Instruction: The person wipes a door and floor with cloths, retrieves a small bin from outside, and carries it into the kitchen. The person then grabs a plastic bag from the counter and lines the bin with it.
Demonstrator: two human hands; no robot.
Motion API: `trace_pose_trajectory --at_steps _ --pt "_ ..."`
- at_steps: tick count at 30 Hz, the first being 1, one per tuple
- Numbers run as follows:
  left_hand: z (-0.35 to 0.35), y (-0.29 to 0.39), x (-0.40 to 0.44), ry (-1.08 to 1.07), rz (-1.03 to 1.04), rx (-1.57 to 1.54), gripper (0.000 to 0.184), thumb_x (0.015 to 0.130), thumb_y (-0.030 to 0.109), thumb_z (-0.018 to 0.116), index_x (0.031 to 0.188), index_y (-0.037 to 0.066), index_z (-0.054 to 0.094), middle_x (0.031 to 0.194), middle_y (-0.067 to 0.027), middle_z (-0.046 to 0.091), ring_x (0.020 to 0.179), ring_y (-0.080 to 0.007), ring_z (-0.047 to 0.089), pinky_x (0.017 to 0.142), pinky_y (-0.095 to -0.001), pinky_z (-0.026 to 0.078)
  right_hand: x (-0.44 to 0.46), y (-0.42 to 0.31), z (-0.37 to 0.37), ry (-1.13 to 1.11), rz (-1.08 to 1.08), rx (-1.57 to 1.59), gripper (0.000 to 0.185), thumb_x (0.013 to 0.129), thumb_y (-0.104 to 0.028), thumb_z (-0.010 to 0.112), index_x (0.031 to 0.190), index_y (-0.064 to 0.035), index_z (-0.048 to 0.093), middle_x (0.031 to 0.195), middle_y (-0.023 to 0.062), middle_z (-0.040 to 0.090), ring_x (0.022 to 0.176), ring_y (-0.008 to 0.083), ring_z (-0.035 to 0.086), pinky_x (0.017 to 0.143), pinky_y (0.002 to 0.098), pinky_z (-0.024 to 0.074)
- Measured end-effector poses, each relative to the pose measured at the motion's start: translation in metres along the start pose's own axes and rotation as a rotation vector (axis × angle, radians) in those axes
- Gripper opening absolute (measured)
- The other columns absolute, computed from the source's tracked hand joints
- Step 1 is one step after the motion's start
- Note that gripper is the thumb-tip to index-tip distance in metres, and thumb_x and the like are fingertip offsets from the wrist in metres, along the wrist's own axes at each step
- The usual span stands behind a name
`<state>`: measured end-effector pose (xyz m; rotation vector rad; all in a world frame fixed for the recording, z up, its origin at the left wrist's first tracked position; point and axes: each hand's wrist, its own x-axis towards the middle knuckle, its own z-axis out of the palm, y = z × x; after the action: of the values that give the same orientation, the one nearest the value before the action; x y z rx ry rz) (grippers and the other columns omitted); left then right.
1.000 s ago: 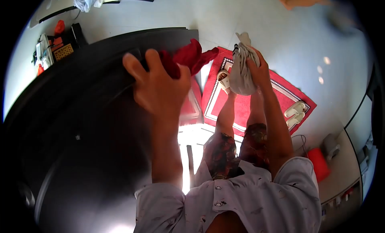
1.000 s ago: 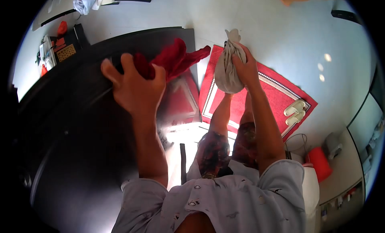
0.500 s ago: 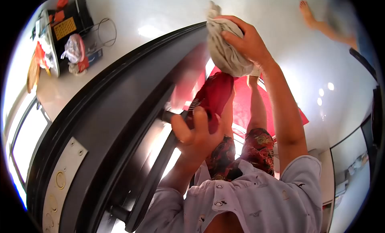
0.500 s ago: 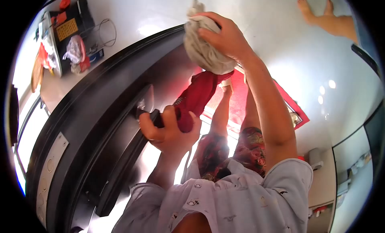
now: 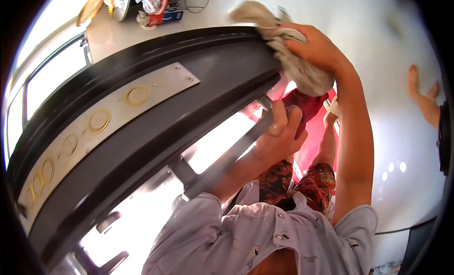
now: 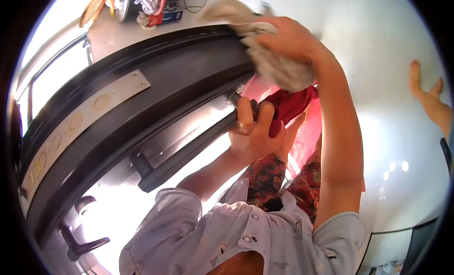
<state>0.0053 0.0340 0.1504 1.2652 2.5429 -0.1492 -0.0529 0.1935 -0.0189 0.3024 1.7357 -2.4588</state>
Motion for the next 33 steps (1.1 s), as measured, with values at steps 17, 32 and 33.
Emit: trace_pose_trajectory --at_steps 17,32,33 --pt "0.013 -0.004 -0.046 0.022 -0.049 -0.225 0.062 0.069 0.034 0.074 0.124 0.009 0.06 0.119 -0.0168 0.053 0.107 -0.0364 0.059 0.086 -0.0493 0.052 -0.048 -0.288 0.046 -0.004 -0.35 0.041 0.032 0.078 -0.021 0.065 0.105 -0.0055 0.07 0.092 0.0132 0.071 0.081 0.026 0.067 0.08 0.0339 0.0522" --pt "0.016 -0.061 -0.116 -0.089 -0.054 -0.276 0.032 0.077 0.018 0.069 0.106 0.005 0.063 0.118 -0.0179 0.059 0.097 -0.0351 0.062 0.073 -0.0461 0.053 -0.081 -0.245 0.169 0.157 -0.13 -0.342 0.034 0.091 -0.025 0.054 0.112 0.0001 0.065 0.097 0.0108 0.069 0.088 0.0177 0.061 0.084 0.0329 0.0474" --pt "0.027 -0.063 -0.114 -0.055 0.016 -0.102 0.036 0.078 0.019 0.068 0.111 0.006 0.065 0.122 -0.0177 0.058 0.104 -0.0358 0.059 0.077 -0.0465 0.053 -0.097 -0.218 0.169 0.193 -0.073 -0.259 0.035 0.091 -0.024 0.054 0.113 0.0018 0.064 0.099 0.0117 0.07 0.089 0.0198 0.062 0.084 0.033 0.0473"
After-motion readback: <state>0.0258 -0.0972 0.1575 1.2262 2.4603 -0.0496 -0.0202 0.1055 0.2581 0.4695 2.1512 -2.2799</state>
